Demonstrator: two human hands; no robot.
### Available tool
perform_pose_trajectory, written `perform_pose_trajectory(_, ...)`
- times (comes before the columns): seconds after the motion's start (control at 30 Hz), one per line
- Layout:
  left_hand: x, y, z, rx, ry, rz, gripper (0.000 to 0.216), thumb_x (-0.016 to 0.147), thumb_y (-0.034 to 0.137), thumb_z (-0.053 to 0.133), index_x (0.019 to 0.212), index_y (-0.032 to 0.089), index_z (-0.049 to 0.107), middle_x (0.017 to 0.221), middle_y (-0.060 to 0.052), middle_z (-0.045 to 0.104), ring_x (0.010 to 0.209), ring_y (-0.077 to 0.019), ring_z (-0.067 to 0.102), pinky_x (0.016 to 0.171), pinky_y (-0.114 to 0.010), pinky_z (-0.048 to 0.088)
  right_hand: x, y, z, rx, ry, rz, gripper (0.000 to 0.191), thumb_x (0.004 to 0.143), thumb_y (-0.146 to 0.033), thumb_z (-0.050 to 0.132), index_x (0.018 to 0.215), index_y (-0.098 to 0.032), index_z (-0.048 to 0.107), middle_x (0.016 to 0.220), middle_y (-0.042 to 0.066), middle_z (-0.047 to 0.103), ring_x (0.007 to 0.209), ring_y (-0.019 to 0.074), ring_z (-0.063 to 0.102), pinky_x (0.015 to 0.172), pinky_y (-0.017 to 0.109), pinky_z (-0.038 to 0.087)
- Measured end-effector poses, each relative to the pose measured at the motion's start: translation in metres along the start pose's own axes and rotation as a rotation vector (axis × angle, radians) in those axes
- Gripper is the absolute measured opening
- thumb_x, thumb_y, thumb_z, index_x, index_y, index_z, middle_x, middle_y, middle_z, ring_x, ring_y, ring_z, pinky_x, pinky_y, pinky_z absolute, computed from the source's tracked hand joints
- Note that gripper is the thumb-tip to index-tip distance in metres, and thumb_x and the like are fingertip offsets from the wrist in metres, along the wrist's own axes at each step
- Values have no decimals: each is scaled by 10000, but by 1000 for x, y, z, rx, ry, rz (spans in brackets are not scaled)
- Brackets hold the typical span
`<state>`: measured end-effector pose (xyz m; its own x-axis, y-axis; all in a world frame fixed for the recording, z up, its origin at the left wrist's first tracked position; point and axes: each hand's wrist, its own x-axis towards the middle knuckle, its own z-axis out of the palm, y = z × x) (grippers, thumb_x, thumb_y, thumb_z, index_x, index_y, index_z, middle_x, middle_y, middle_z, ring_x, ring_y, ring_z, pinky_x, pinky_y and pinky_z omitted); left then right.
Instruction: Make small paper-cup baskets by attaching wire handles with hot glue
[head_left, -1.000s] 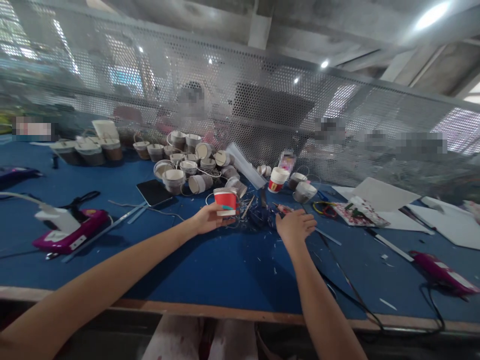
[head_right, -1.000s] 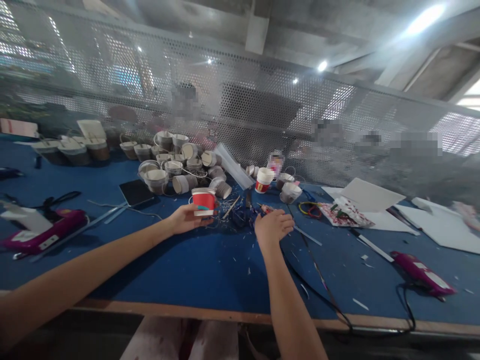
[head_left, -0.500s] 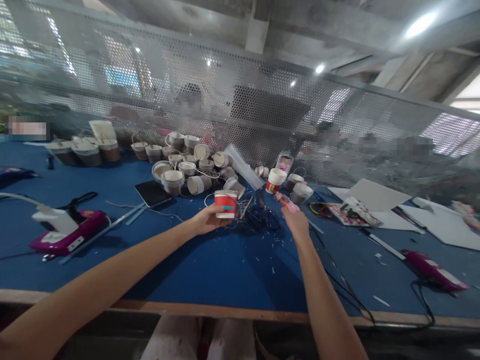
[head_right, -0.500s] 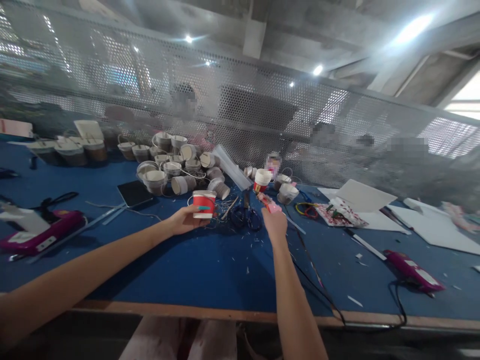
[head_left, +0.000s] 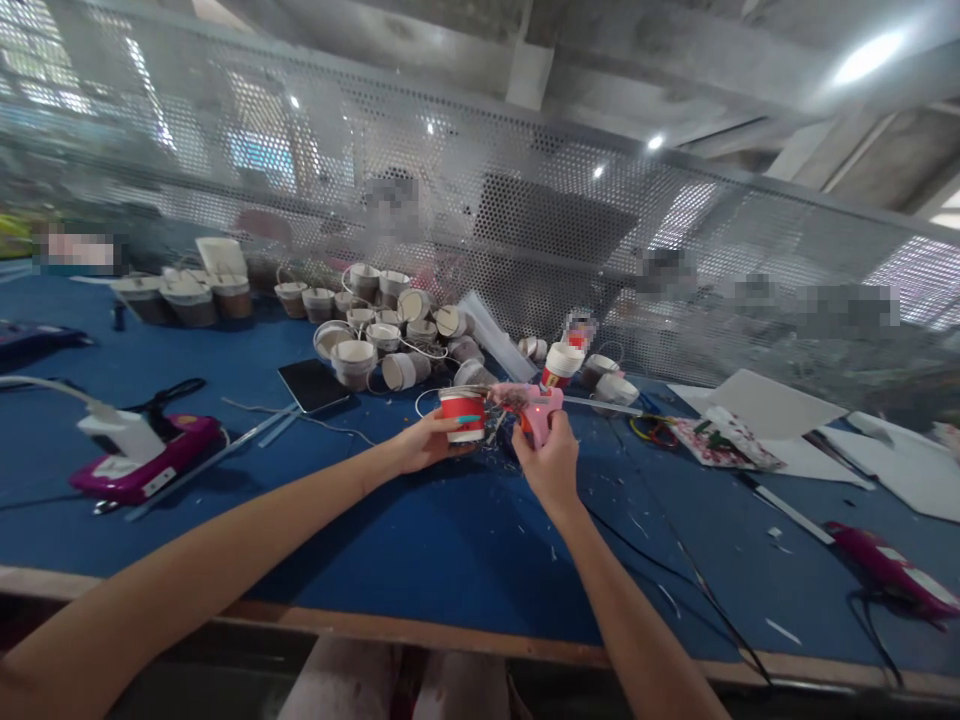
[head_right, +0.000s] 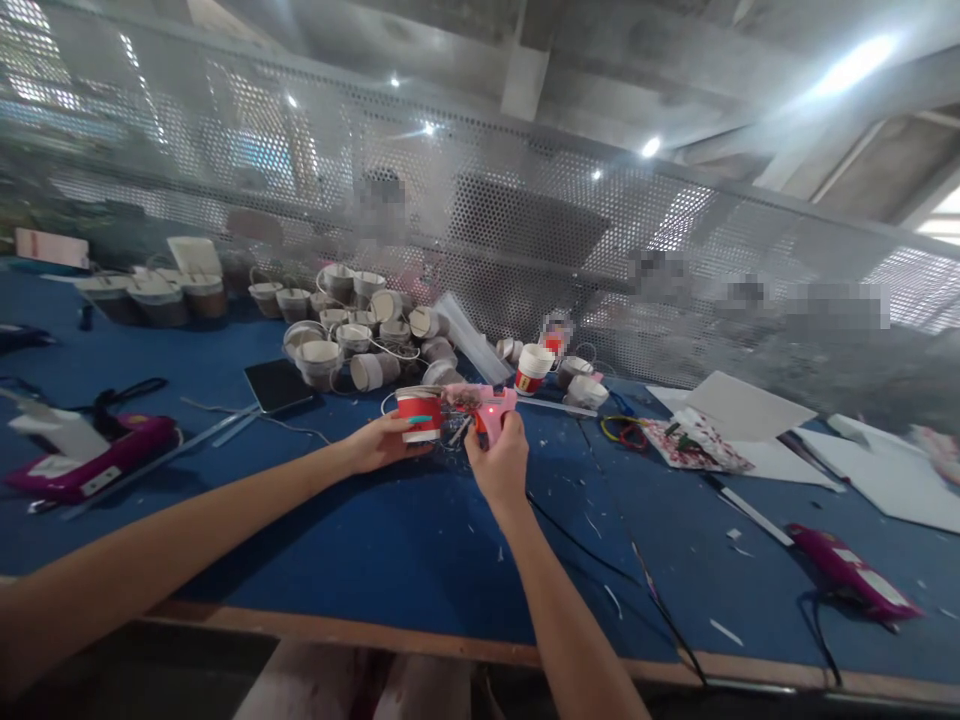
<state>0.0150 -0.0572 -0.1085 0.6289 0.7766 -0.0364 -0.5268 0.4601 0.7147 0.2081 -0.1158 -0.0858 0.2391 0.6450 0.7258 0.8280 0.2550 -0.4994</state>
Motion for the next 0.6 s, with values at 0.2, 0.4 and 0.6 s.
perform_pose_trajectory(0.2,0,-1,2,39,36,4,405,654,125,708,1040,159,590,971,-82,689,882,-218,650,820,-385,461,0,0,1,-32,-2,-68,235,748,-404,518,809,-220,385,732,24,497,684,204,523,626,336,440)
perform_pose_trajectory(0.4,0,0,3,54,43,29,416,653,145,727,1044,163,585,966,-82,688,866,-214,655,784,-355,476,-2,0,2,-46,-1,-125,178,769,-345,499,814,-218,383,763,34,487,716,204,525,634,335,445)
perform_pose_trajectory(0.6,1,0,3,51,59,31,411,644,142,734,1029,161,593,958,-69,687,862,-206,655,789,-353,476,-3,1,4,-47,36,-157,145,790,-316,480,820,-219,377,757,25,464,720,205,524,627,338,446)
